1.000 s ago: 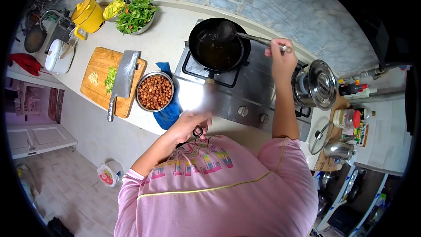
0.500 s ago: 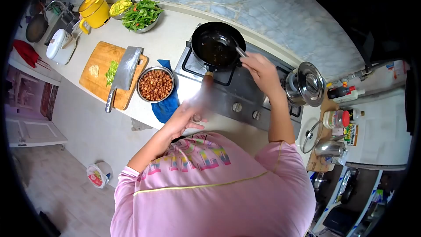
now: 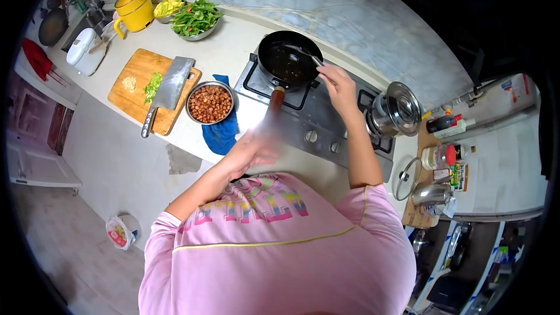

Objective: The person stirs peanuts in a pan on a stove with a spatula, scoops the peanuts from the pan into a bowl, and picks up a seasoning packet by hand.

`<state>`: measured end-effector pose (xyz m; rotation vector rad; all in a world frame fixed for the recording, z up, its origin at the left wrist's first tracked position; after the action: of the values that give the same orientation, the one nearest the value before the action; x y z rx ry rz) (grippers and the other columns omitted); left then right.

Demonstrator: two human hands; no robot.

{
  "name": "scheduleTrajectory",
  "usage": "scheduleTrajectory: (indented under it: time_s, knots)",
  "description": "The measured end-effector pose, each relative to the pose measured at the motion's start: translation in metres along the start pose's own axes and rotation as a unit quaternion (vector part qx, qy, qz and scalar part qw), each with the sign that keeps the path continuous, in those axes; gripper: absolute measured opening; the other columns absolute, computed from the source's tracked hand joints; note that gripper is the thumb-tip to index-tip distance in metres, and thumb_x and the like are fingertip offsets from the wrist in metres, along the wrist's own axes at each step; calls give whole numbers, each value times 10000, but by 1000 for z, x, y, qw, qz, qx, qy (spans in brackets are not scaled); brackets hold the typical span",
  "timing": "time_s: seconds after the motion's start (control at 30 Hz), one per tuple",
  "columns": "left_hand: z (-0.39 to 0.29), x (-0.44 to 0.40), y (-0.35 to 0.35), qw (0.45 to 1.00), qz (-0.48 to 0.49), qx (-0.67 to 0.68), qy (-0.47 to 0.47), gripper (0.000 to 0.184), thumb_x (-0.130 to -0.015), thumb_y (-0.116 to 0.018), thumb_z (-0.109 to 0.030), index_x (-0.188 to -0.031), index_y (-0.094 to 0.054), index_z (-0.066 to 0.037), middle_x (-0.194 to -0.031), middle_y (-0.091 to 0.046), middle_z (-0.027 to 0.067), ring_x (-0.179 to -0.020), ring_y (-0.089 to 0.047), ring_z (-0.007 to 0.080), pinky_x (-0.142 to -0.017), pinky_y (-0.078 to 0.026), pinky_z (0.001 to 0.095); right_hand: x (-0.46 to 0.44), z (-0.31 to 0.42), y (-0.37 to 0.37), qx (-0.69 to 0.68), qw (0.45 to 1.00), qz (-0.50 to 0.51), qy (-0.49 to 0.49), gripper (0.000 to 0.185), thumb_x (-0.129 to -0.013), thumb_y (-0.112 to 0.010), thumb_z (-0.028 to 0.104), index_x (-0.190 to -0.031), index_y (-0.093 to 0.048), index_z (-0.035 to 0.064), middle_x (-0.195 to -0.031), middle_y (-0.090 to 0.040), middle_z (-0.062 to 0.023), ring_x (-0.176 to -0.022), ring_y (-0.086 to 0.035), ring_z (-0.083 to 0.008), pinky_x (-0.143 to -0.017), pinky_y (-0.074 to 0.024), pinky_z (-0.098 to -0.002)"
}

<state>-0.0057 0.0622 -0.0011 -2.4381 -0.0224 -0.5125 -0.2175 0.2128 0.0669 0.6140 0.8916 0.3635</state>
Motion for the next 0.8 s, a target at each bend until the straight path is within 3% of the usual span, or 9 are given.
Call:
scheduleTrajectory:
  time_s: [0.13, 0.27, 0.43, 0.53, 0.57, 0.67, 0.8]
  knots:
    - [0, -1, -3, 1000, -1, 13, -14, 495, -918, -472, -183, -1331, -226, -66, -988, -561, 102, -764, -625, 178, -648, -557, 289, 8, -5, -11, 13, 1000, 11, 17, 167, -774, -639, 92, -941, -627, 86, -985, -620, -131, -933, -585, -304, -769, -480, -356]
    - [-5, 7, -8, 1000, -7, 23, -20, 488, -918, -471, -172, -1327, -230, -59, -983, -562, 106, -755, -626, 174, -649, -558, 287, 15, 13, 11, -9, 995, 88, -38, 155, -780, -632, 105, -934, -630, 87, -985, -617, -133, -948, -578, -300, -774, -475, -360]
    - [7, 1, -2, 999, -14, 40, -28, 446, -923, -461, -188, -1299, -261, -55, -990, -557, 111, -751, -631, 177, -640, -561, 283, -5, 11, -6, 20, 999, -6, 39, 150, -779, -624, 96, -928, -624, 73, -971, -613, -141, -938, -575, -313, -769, -471, -359]
    - [2, 6, -10, 999, 8, 39, -37, 433, -923, -459, -183, -1289, -267, -53, -987, -556, 110, -753, -632, 177, -641, -561, 285, -5, 7, -25, 38, 996, 8, 85, 148, -785, -620, 75, -933, -626, 75, -1012, -612, -142, -921, -593, -294, -756, -484, -323]
    - [1, 7, -11, 999, -1, 36, -23, 460, -924, -455, -177, -1312, -240, -56, -985, -555, 109, -751, -631, 179, -641, -562, 286, 0, 7, -25, 33, 996, 40, 77, 155, -781, -618, 87, -935, -610, 76, -973, -605, -156, -954, -568, -322, -773, -468, -373]
    - [4, 11, -8, 998, -15, 46, -32, 501, -924, -451, -167, -1343, -198, -59, -988, -553, 110, -747, -632, 182, -639, -563, 288, 10, 28, -6, 29, 993, 105, 38, 144, -783, -616, 88, -926, -612, 77, -972, -606, -152, -952, -570, -320, -780, -466, -376]
    - [9, 14, 1, 998, -46, 34, -37, 553, -916, -462, -167, -1364, -160, -49, -1038, -538, 126, -770, -623, 181, -649, -559, 303, 19, 32, 20, 15, 997, 78, 6, 147, -780, -623, 95, -926, -630, 80, -958, -617, -137, -942, -580, -302, -785, -468, -359]
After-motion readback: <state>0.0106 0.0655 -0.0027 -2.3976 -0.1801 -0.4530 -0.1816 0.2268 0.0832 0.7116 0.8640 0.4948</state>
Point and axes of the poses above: each hand's wrist, its own x-axis away from the middle knuckle, its own y-axis out of the back of the hand, z = x × y, the point moved 3 cm from there along -x, towards the middle knuckle
